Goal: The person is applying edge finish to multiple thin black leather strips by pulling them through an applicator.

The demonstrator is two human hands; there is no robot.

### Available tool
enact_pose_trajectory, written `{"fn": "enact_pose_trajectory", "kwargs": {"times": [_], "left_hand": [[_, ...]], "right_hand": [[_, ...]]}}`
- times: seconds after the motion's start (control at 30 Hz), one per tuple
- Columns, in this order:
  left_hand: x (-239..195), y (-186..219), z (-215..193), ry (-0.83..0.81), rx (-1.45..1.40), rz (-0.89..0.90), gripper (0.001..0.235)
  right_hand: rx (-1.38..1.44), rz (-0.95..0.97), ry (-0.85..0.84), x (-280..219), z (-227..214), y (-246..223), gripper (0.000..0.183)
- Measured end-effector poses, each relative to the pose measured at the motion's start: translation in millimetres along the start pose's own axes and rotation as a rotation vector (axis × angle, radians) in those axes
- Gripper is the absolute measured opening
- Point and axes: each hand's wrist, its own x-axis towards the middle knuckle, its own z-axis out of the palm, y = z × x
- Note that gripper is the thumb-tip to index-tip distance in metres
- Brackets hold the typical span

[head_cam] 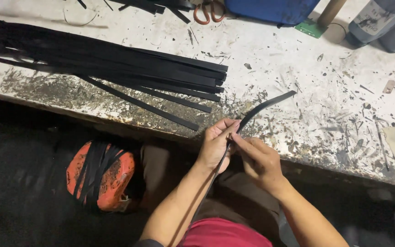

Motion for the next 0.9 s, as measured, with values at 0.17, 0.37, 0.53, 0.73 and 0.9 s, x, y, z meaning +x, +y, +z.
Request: {"fn": "enact_pose_trajectory", "kwargs": {"times": [0.17, 0.37, 0.53, 0.73, 0.9], "left_hand": [[-3.8, -1.8, 2.3, -0.003, 0.021, -0.043, 0.005], [-1.7, -7.1, -5.3, 0.042, 0.053, -0.046, 0.006], [7.4, -11.7, -17.1, 0.053, 0.058, -0.016, 0.007], [11.3, -21.0, -12.9, 0.015, 0.040, -0.022, 0.007], [12.0, -11.7, -13.7, 0.059, 0.066, -0.031, 0.007]], "right_hand": [[-0.009, 0.165, 0.101, 25.9, -12.1, 8.4, 0.043], [-0.016, 0.045, -0.030, 0.2, -4.7, 28.6, 0.048], [-0.016, 0.093, -0.061, -15.5, -0.3, 2.1, 0.050], [-0.031, 0.054, -0.002, -4.4, -9.7, 4.1, 0.047], [-0.078, 0.044, -0.173, -19.5, -6.5, -12.7, 0.038]]}}
